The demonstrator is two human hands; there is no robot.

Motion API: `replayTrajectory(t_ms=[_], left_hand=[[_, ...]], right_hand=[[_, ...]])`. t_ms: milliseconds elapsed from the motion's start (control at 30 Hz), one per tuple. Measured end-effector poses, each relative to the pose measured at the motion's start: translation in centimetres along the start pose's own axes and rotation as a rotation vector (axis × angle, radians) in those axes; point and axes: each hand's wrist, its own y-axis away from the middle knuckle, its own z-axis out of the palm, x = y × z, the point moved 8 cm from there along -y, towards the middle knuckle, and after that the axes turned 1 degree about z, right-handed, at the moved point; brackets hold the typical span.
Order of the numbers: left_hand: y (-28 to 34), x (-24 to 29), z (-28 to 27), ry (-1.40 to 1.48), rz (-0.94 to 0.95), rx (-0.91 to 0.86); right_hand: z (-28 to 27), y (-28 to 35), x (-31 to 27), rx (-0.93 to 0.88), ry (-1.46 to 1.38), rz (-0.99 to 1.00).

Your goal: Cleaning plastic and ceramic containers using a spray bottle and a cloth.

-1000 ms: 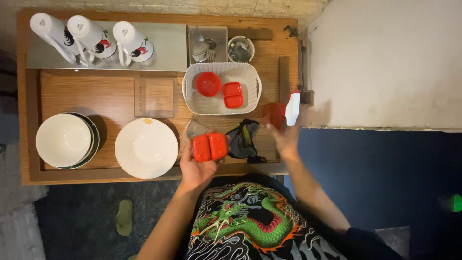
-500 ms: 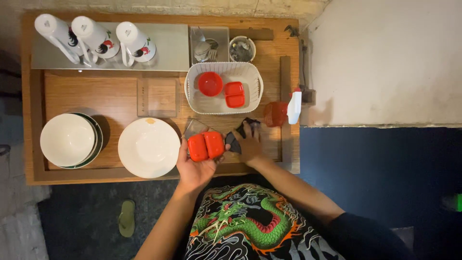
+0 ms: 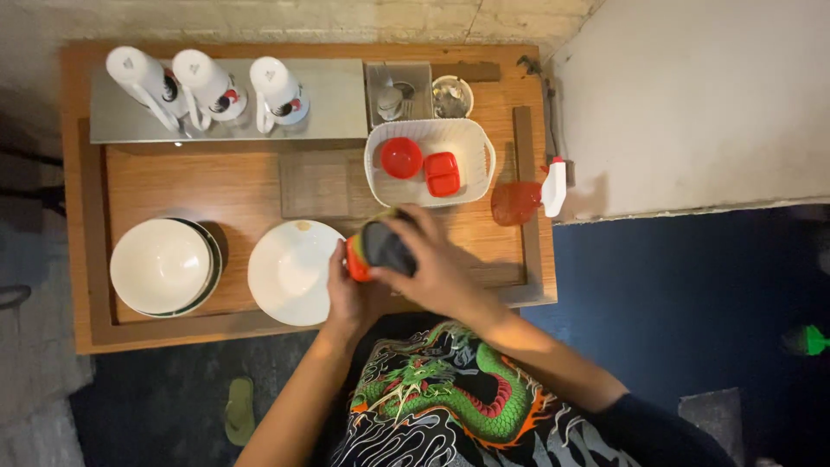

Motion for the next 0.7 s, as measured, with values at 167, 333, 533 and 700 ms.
replayTrajectory(t_ms=[167,333,533,700], left_hand=[[-0.4,2.3,-1.8,0.108,-0.061,0.020],[0.2,5.5,-2.4,0.080,0.083,-0.080],[1.2,9.7,-1.8,0.049,0.075,-0.072],[-1.3,6.9,-9.7,0.183,0.091,-0.214]], right_hand=[[4.3,0.0,-5.2,0.048,0.348,-0.178],[4.6,-1.7,-4.9,0.092,0.210,-0.118],[7.6,-1.5,-9.7,-0.028,0.344,-0.078],[7.1,-3.7,-7.5,0.166,0.276,0.143]])
